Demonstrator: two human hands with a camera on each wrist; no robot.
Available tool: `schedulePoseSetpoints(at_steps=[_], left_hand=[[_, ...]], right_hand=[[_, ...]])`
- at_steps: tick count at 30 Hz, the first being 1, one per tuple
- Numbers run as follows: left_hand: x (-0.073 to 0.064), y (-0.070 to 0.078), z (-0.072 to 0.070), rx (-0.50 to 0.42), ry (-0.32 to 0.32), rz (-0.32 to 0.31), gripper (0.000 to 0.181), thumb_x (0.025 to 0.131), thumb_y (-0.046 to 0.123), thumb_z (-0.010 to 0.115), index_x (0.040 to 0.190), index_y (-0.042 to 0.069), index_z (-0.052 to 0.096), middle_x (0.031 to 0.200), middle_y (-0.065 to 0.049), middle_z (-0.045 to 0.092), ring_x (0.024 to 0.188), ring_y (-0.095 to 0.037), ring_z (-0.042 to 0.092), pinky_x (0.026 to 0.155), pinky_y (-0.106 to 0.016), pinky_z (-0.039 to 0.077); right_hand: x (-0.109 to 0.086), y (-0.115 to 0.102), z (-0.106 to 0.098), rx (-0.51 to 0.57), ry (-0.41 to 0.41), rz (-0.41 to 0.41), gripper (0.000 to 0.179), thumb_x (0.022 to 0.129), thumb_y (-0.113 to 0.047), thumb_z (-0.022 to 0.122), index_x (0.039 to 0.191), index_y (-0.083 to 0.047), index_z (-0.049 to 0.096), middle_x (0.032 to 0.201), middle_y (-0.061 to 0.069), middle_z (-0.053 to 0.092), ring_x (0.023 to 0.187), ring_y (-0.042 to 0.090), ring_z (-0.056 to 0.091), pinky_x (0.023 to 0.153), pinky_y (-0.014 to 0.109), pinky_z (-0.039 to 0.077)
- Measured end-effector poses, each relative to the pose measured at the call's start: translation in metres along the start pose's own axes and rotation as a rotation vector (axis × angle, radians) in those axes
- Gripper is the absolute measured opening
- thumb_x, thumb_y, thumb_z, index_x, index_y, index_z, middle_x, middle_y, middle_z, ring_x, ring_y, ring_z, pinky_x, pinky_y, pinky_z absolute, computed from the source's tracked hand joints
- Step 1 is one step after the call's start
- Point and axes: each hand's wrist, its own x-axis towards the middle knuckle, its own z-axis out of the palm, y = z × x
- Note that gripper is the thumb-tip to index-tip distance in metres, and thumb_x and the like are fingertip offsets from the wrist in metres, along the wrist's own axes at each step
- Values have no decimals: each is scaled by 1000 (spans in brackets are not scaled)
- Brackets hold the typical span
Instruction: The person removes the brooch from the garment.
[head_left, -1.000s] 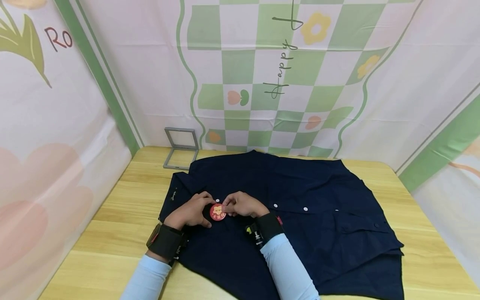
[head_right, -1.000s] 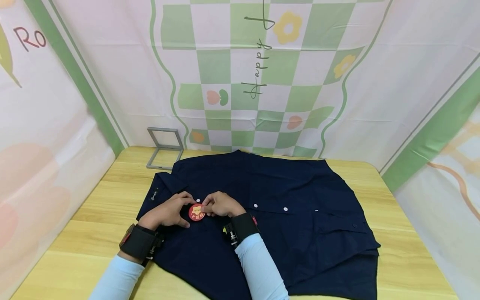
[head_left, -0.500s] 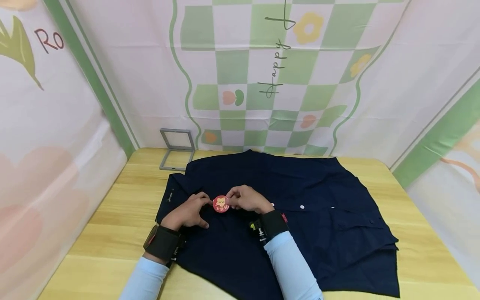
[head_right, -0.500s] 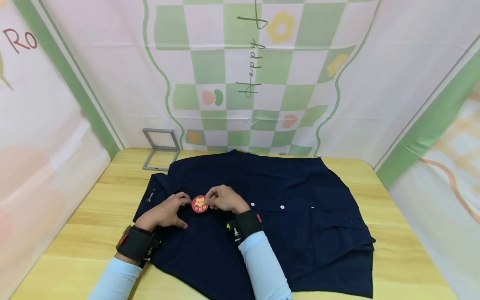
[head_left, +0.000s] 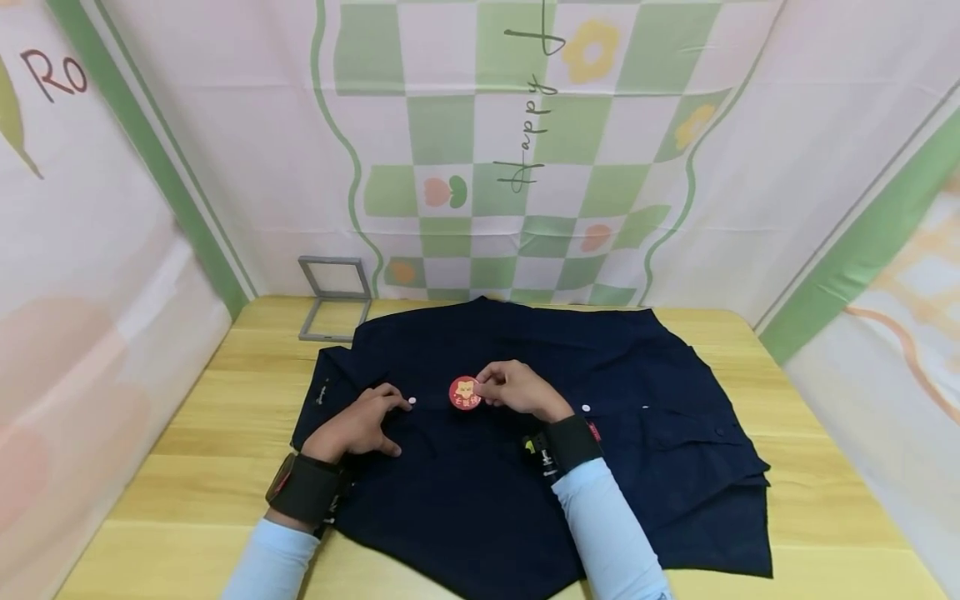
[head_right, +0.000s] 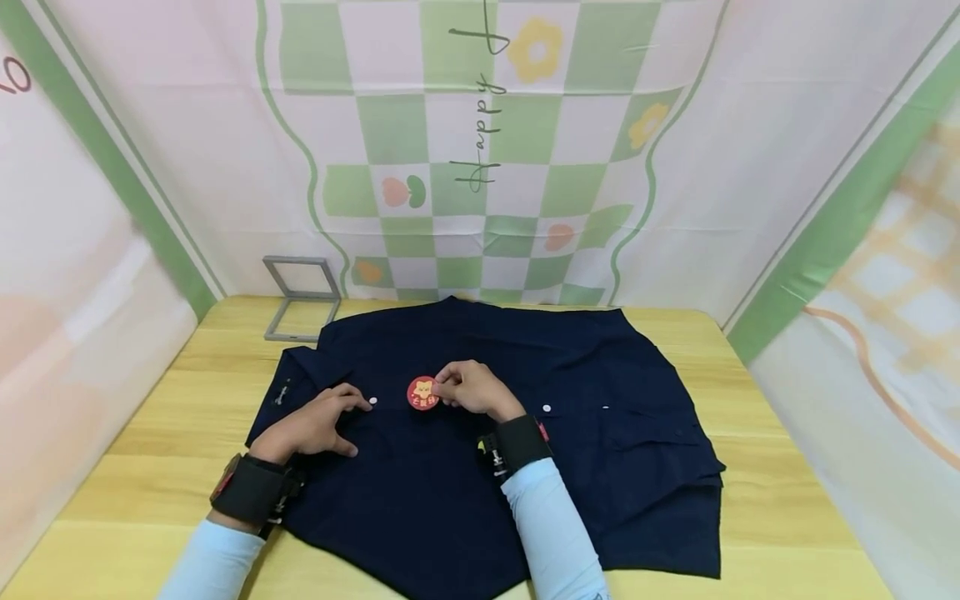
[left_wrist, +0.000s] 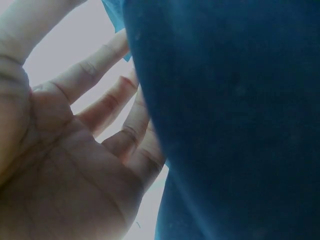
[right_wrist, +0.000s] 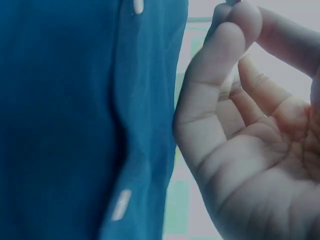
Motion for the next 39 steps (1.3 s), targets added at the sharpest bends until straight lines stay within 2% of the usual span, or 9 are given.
schedulePoseSetpoints(at_steps=[8, 13, 17, 22, 24, 27, 30, 34, 39], left_hand=[[-2, 1, 3, -9, 14, 5, 56, 76, 14, 85, 126, 4, 62, 130, -13, 49, 124, -38, 44, 99, -47, 46], [-3, 10, 0, -1, 73, 34, 52, 79, 13, 82, 126, 2, 61, 122, -13, 54, 112, -34, 57, 90, -42, 53], [1, 30, -6, -18, 203, 126, 45, 82, 12, 80, 122, 1, 63, 116, -14, 59, 103, -31, 63, 85, -38, 56], [17, 64, -11, -27, 341, 252, 38, 84, 14, 78, 118, 4, 65, 113, -11, 62, 98, -25, 64, 84, -39, 56], [23, 76, -14, -36, 370, 275, 37, 84, 14, 78, 117, 4, 65, 113, -11, 62, 98, -24, 64, 85, -40, 56], [30, 86, -15, -48, 416, 292, 36, 83, 13, 79, 115, 4, 66, 111, -10, 63, 97, -25, 63, 85, -40, 55], [36, 91, -15, -89, 442, 304, 35, 82, 13, 80, 113, 3, 67, 110, -12, 63, 97, -26, 63, 85, -42, 55], [43, 92, -12, -129, 447, 320, 35, 84, 14, 79, 114, 2, 66, 111, -15, 62, 99, -28, 62, 86, -44, 54], [49, 89, -8, -139, 446, 296, 35, 83, 13, 80, 113, 2, 67, 110, -14, 62, 99, -28, 62, 87, -45, 54]], right_hand=[[-2, 8, -3, 11, 25, -2, 20, 97, -22, 62, 108, -5, 67, 91, 8, 69, 82, 16, 66, 76, 30, 56], [-4, 11, -6, 33, 24, -16, 22, 98, -21, 62, 109, -3, 67, 92, 9, 69, 82, 15, 65, 77, 30, 56], [-5, 10, -10, 46, 38, -34, 23, 97, -22, 62, 110, -3, 67, 92, 10, 69, 81, 15, 65, 73, 28, 55], [-9, 11, -17, 37, 69, -1, 24, 97, -24, 62, 113, -6, 67, 90, 7, 68, 79, 16, 64, 59, 25, 47], [-10, 11, -19, 47, 75, 0, 24, 98, -24, 62, 113, -7, 67, 90, 6, 68, 79, 16, 64, 58, 25, 46], [-10, 10, -22, 78, 78, -14, 24, 98, -22, 62, 114, -5, 67, 90, 9, 68, 80, 17, 63, 63, 25, 49], [-11, 10, -24, 108, 87, -27, 24, 98, -21, 62, 113, -3, 67, 91, 11, 68, 79, 17, 63, 71, 26, 51], [-13, 12, -27, 120, 101, -30, 25, 98, -20, 62, 113, -1, 67, 92, 13, 68, 79, 16, 62, 73, 27, 52], [-17, 12, -30, 125, 105, -25, 25, 98, -20, 62, 114, -1, 66, 92, 11, 67, 79, 16, 62, 75, 27, 53]])
